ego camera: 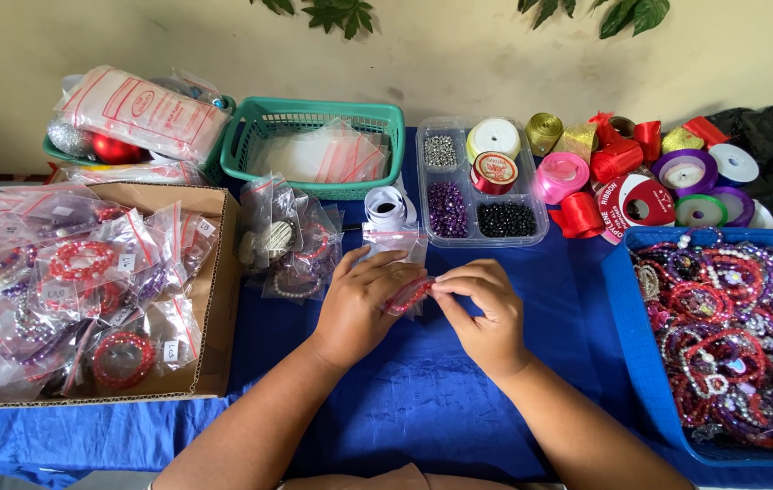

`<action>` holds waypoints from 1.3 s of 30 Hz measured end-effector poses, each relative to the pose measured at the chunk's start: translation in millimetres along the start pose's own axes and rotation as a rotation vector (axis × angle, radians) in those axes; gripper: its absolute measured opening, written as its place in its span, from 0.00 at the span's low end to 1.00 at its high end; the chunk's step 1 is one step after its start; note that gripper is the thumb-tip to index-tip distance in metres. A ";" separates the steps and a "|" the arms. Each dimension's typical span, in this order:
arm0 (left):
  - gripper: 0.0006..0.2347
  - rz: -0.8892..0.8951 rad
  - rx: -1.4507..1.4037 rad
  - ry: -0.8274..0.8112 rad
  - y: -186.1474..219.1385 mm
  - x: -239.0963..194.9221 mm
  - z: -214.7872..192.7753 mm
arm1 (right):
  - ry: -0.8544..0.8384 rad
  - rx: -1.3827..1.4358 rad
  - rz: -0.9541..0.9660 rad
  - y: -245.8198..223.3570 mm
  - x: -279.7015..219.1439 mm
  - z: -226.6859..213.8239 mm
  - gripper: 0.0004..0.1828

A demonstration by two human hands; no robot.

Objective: Packing handmade bracelets into small plastic ziplock bags for retail.

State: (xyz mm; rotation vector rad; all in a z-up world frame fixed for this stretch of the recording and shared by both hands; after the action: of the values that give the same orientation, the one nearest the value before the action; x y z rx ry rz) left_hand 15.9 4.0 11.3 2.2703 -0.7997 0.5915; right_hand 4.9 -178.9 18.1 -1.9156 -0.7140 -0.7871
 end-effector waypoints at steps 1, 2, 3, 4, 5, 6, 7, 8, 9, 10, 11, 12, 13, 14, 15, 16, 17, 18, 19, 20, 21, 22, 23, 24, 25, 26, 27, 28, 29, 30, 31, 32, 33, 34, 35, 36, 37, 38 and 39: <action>0.16 0.001 0.000 -0.001 0.5 0.4 -0.3 | 0.001 -0.001 0.000 -1.5 1.4 -0.8 0.11; 0.16 0.005 -0.004 -0.003 1.3 0.2 -0.7 | -0.015 -0.024 -0.008 -3.5 2.5 -0.7 0.11; 0.16 0.009 -0.008 -0.006 2.2 -0.1 -1.1 | -0.031 -0.047 -0.016 -5.5 3.5 -0.6 0.11; 0.16 0.009 -0.008 -0.005 2.0 -0.1 -1.7 | -0.031 -0.047 -0.016 -6.3 3.7 -1.0 0.11; 0.16 0.013 -0.017 -0.007 2.1 0.0 -2.3 | -0.044 -0.055 -0.013 -7.1 3.9 -1.0 0.10; 0.16 0.017 -0.026 -0.007 2.1 0.1 -3.0 | -0.057 -0.063 -0.011 -7.8 4.3 -1.0 0.10; 0.16 0.018 -0.025 -0.006 2.3 0.0 -3.2 | -0.057 -0.062 -0.012 -7.0 2.1 -1.1 0.10; 0.16 0.015 -0.032 -0.006 2.3 -0.1 -3.3 | -0.072 -0.079 0.004 -5.5 -0.3 -0.6 0.10; 0.17 0.012 -0.038 -0.005 2.3 -0.2 -3.4 | -0.088 -0.095 0.021 -3.9 -2.7 -0.1 0.11; 0.17 0.013 -0.037 -0.005 2.8 -1.1 -3.1 | -0.087 -0.095 0.021 -2.1 -4.5 0.7 0.11; 0.17 0.017 -0.049 0.008 3.5 -1.9 -3.2 | -0.106 -0.067 0.044 0.7 -6.5 2.2 0.10; 0.17 0.023 -0.062 0.021 4.2 -2.3 -3.1 | -0.125 -0.041 0.069 3.6 -8.4 3.3 0.09; 0.17 0.025 -0.062 0.020 4.9 -1.8 -3.0 | -0.123 -0.043 0.069 2.5 -7.6 2.3 0.09; 0.16 0.006 -0.097 0.036 4.7 -1.9 -4.2 | -0.132 -0.025 0.055 0.8 -6.6 2.5 0.11; 0.16 -0.013 -0.132 0.052 4.5 -2.3 -5.4 | -0.142 -0.007 0.041 -1.2 -5.7 2.7 0.13; 0.16 -0.013 -0.130 0.053 7.5 -0.9 -9.0 | -0.141 -0.005 0.040 -1.8 -6.7 3.2 0.13; 0.14 -0.036 -0.215 0.066 9.6 0.4 -13.1 | -0.124 0.070 0.064 -1.6 -7.6 3.1 0.15; 0.11 -0.058 -0.301 0.081 11.7 2.5 -17.1 | -0.105 0.144 0.088 -1.1 -8.0 2.6 0.16; 0.11 -0.056 -0.299 0.082 13.2 1.6 -17.6 | -0.104 0.144 0.085 -1.0 -8.6 3.9 0.16; 0.10 -0.055 -0.392 0.093 14.7 1.0 -17.9 | -0.083 0.303 0.152 1.6 -9.7 4.5 0.19; 0.09 -0.055 -0.485 0.103 15.9 0.4 -18.1 | -0.061 0.462 0.218 4.4 -11.0 5.5 0.22; 0.09 -0.053 -0.485 0.104 16.8 -0.2 -17.0 | -0.061 0.461 0.217 8.4 -14.6 5.7 0.22; 0.09 -0.093 -0.626 0.073 15.9 -0.9 -14.0 | -0.089 0.504 0.245 13.2 -18.7 7.6 0.20; 0.09 -0.134 -0.767 0.041 15.3 -2.3 -11.1 | -0.118 0.548 0.272 17.7 -22.9 10.0 0.19; 0.09 -0.134 -0.766 0.042 12.3 -3.7 -7.0 | -0.119 0.548 0.271 25.3 -31.0 13.1 0.19; 0.09 -0.178 -0.803 0.036 8.4 -5.8 -1.3 | -0.130 0.614 0.335 34.5 -40.6 16.9 0.13; 0.10 -0.222 -0.839 0.030 4.5 -7.9 4.5 | -0.142 0.679 0.398 43.7 -50.2 20.9 0.08; 0.10 -0.222 -0.839 0.031 1.0 -9.1 8.1 | -0.143 0.679 0.398 45.4 -51.6 21.7 0.08; 0.11 -0.319 -0.948 -0.003 -4.9 -11.1 15.0 | -0.123 0.724 0.520 51.2 -55.0 23.5 0.06; 0.12 -0.419 -1.056 -0.039 -10.0 -14.3 22.2 | -0.103 0.769 0.646 56.3 -59.6 25.5 0.05; 0.12 -0.421 -1.056 -0.038 -13.5 -15.9 26.5 | -0.105 0.769 0.647 55.3 -57.3 25.0 0.05; 0.12 -0.523 -1.177 -0.006 -20.0 -17.9 32.8 | -0.069 0.783 0.661 55.6 -54.4 23.3 0.05; 0.12 -0.626 -1.296 0.026 -26.0 -20.2 39.4 | -0.032 0.796 0.675 56.0 -51.6 21.5 0.05; 0.12 -0.628 -1.297 0.027 -29.0 -21.3 42.5 | -0.033 0.795 0.676 56.5 -50.3 21.3 0.05; 0.11 -0.616 -1.256 0.052 -32.7 -22.3 44.4 | -0.033 0.799 0.657 56.4 -48.7 20.9 0.05; 0.11 -0.606 -1.213 0.078 -36.1 -24.4 46.0 | -0.032 0.803 0.640 55.8 -47.8 21.0 0.06; 0.11 -0.609 -1.214 0.077 -36.6 -25.1 47.0 | -0.033 0.804 0.643 53.6 -45.5 21.2 0.06; 0.11 -0.607 -1.192 0.069 -37.4 -24.5 47.9 | -0.041 0.779 0.653 52.2 -42.5 21.4 0.07; 0.11 -0.606 -1.171 0.061 -38.2 -23.9 48.9 | -0.049 0.753 0.662 50.9 -39.4 21.5 0.10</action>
State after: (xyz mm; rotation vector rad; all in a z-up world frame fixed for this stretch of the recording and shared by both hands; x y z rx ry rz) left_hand 34.1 1.9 -52.5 1.2586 -0.2376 -0.1170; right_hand 22.9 -186.9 -46.7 -1.3323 -0.2888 -0.0255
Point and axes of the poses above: each hand's wrist, its own x-axis towards the middle knuckle, its own z-axis out of the palm, y = z × x, the point moved 4 cm from there along x, towards the middle knuckle
